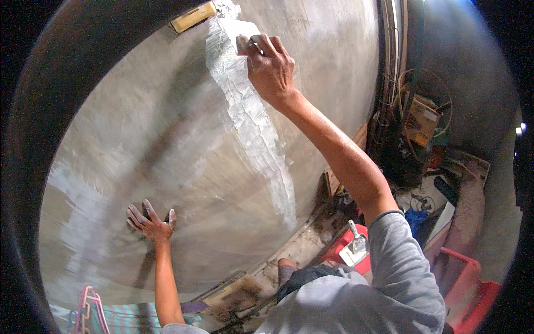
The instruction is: The person applies white plaster to a long crack in a concrete wall using a metal putty knife, smoothing the material along the length of the fissure.
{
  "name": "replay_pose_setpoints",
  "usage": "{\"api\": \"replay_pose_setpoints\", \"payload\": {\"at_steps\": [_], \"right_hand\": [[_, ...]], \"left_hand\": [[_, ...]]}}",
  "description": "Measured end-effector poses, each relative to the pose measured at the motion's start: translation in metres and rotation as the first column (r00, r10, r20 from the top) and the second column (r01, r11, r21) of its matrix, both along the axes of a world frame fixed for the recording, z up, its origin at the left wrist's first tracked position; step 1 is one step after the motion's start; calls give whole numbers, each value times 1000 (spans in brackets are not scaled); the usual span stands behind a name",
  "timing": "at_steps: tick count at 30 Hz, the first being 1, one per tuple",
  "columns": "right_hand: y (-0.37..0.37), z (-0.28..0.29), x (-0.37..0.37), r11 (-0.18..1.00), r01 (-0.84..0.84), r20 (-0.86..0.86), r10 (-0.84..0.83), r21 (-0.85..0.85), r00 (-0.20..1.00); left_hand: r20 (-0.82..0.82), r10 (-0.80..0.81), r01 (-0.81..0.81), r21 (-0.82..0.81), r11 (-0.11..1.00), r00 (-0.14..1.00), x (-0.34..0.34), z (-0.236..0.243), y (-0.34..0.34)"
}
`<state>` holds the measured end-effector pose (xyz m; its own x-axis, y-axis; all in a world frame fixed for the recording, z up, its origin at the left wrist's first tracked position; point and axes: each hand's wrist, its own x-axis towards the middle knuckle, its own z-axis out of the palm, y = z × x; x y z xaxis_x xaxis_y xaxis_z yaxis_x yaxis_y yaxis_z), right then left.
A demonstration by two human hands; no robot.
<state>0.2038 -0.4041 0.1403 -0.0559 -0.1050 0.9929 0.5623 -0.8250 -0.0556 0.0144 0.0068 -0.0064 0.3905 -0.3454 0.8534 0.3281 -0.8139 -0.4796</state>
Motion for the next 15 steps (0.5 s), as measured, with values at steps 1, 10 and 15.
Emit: {"api": "replay_pose_setpoints", "payload": {"at_steps": [1,10,15], "right_hand": [[-1,2,3,1000,15,28,-15,6,999],[10,27,30,999,-2,27,1,51,1000],[22,-13,30,995,-41,100,49,-88,994]], "left_hand": [[-1,13,-13,5,1000,1000,0,0,0],[23,-4,3,26,1000,1000,2,0,-1],[18,-21,20,16,1000,1000,2,2,-5]]}}
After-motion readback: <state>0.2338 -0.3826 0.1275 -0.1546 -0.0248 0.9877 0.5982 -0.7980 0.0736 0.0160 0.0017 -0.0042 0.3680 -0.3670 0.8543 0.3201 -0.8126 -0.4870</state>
